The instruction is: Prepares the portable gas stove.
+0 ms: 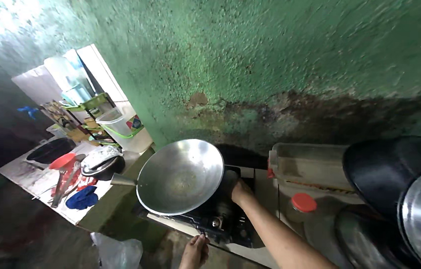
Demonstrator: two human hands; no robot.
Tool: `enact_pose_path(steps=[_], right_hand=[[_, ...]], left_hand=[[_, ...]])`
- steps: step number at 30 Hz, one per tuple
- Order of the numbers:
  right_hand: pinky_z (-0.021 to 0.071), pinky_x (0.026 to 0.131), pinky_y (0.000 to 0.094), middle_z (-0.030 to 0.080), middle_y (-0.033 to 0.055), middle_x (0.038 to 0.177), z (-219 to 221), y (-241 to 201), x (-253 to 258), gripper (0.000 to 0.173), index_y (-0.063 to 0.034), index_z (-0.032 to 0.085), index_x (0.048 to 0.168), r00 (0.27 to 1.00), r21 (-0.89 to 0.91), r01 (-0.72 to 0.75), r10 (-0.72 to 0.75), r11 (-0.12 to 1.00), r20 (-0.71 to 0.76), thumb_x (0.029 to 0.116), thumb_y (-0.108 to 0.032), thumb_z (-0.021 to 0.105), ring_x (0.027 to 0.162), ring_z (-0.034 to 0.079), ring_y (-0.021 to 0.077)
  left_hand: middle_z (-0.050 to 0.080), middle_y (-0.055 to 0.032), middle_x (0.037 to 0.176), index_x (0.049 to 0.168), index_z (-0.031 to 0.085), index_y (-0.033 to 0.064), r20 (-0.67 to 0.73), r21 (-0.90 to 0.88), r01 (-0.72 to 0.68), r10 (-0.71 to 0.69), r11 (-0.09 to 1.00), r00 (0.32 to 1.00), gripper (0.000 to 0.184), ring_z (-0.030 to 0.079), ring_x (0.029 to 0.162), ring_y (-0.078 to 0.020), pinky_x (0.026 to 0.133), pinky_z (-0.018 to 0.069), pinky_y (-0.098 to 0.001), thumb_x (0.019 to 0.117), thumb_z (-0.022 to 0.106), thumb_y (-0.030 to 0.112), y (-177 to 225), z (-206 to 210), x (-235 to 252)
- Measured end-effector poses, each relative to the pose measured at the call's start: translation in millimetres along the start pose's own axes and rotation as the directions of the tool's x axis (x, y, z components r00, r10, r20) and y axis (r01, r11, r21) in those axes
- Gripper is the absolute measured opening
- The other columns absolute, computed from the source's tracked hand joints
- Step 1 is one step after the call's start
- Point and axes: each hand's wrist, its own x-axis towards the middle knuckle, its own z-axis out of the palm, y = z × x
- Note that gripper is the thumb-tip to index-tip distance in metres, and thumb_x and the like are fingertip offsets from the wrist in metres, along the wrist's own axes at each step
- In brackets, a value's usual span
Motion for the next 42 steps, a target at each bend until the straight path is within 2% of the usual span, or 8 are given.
enact_pose_path(steps=[13, 19, 22, 26, 33, 37, 40, 42], right_hand=[[0.0455, 0.111, 0.0521, 0.054, 0.0250, 0.147, -2.7, -5.6, -5.2, 0.059, 0.0060, 0.044, 0.149, 0.999, -0.013, -0.045, 0.045, 0.999, 0.014, 0.1029, -0.028, 0.061, 0.134, 0.056, 0.0368], [0.0479, 0.105, 0.0592, 0.061, 0.0239, 0.137, 7.4, -2.1, -5.8, 0.073, -0.0029, 0.040, 0.154, 1.000, 0.145, -0.015, 0.015, 0.989, 0.006, 0.1001, -0.048, 0.062, 0.126, 0.061, 0.0401], [0.0487, 0.104, 0.0599, 0.060, 0.0254, 0.138, 14.2, -3.0, -0.7, 0.086, -0.0037, 0.024, 0.161, 0.999, 0.187, -0.034, 0.034, 0.982, 0.002, 0.0988, -0.048, 0.064, 0.125, 0.061, 0.0415], [0.0480, 0.107, 0.0575, 0.060, 0.0238, 0.140, 13.2, -6.6, -3.2, 0.088, -0.0047, 0.019, 0.162, 0.999, 0.178, -0.052, 0.052, 0.983, 0.007, 0.0997, -0.048, 0.063, 0.128, 0.061, 0.0388], [0.0469, 0.108, 0.0570, 0.058, 0.0251, 0.141, 9.0, -12.8, -9.6, 0.078, -0.0012, 0.026, 0.160, 0.997, 0.084, -0.059, 0.055, 0.995, 0.051, 0.1030, -0.044, 0.058, 0.130, 0.059, 0.0394], [0.0460, 0.109, 0.0564, 0.058, 0.0254, 0.141, 6.0, -16.3, -17.1, 0.067, 0.0017, 0.040, 0.153, 0.996, 0.043, -0.065, 0.062, 0.997, 0.071, 0.1044, -0.041, 0.056, 0.132, 0.057, 0.0394], [0.0458, 0.110, 0.0551, 0.057, 0.0262, 0.143, 9.4, -17.1, -10.1, 0.085, 0.0008, 0.015, 0.162, 0.995, 0.069, -0.079, 0.075, 0.994, 0.060, 0.1038, -0.045, 0.057, 0.133, 0.057, 0.0391], [0.0454, 0.110, 0.0552, 0.057, 0.0266, 0.143, 10.9, -17.9, -6.6, 0.088, 0.0006, 0.013, 0.162, 0.994, 0.084, -0.098, 0.094, 0.992, 0.050, 0.1032, -0.046, 0.058, 0.132, 0.057, 0.0392]], left_hand=[[0.054, -0.0007, 0.065, 0.099, 0.060, 0.0016, 0.004, 0.016, 0.036, -0.036, 0.999, 0.999, 0.031, 0.049, 0.049, -0.0075, 0.047, 0.0430, -0.0195, 0.1119, 0.042, 0.023, 4.8, 0.7, -3.2], [0.054, -0.0010, 0.065, 0.094, 0.062, 0.0007, -0.006, 0.040, -0.037, 0.037, 0.999, 0.999, 0.035, 0.049, 0.049, -0.0073, 0.047, 0.0427, -0.0197, 0.1120, 0.041, 0.023, 14.8, 3.9, -10.0], [0.054, -0.0006, 0.064, 0.096, 0.062, 0.0011, -0.001, 0.067, 0.003, -0.003, 0.998, 1.000, 0.035, 0.049, 0.049, -0.0070, 0.046, 0.0422, -0.0190, 0.1121, 0.041, 0.024, 15.8, 2.4, -9.1], [0.054, -0.0002, 0.064, 0.097, 0.061, 0.0016, 0.047, 0.052, 0.044, -0.047, 0.998, 0.998, 0.033, 0.049, 0.049, -0.0066, 0.046, 0.0427, -0.0188, 0.1122, 0.040, 0.023, 6.8, -1.5, -1.5], [0.054, -0.0006, 0.065, 0.097, 0.060, 0.0009, 0.042, 0.033, 0.060, -0.061, 0.998, 0.997, 0.032, 0.050, 0.049, -0.0069, 0.046, 0.0431, -0.0190, 0.1121, 0.040, 0.021, 2.6, -1.3, 2.6], [0.053, -0.0004, 0.064, 0.098, 0.058, 0.0010, 0.039, 0.037, 0.067, -0.069, 0.997, 0.997, 0.031, 0.048, 0.048, -0.0066, 0.045, 0.0415, -0.0186, 0.1123, 0.040, 0.021, 3.0, -1.2, 3.7], [0.053, -0.0008, 0.065, 0.097, 0.059, 0.0010, 0.044, 0.045, 0.066, -0.068, 0.997, 0.997, 0.031, 0.049, 0.048, -0.0067, 0.045, 0.0413, -0.0186, 0.1122, 0.040, 0.021, 3.5, -3.0, 5.6], [0.053, -0.0007, 0.065, 0.098, 0.058, 0.0012, 0.051, 0.041, 0.069, -0.071, 0.997, 0.996, 0.030, 0.048, 0.048, -0.0065, 0.044, 0.0402, -0.0183, 0.1122, 0.040, 0.021, 3.4, -3.4, 7.6]])
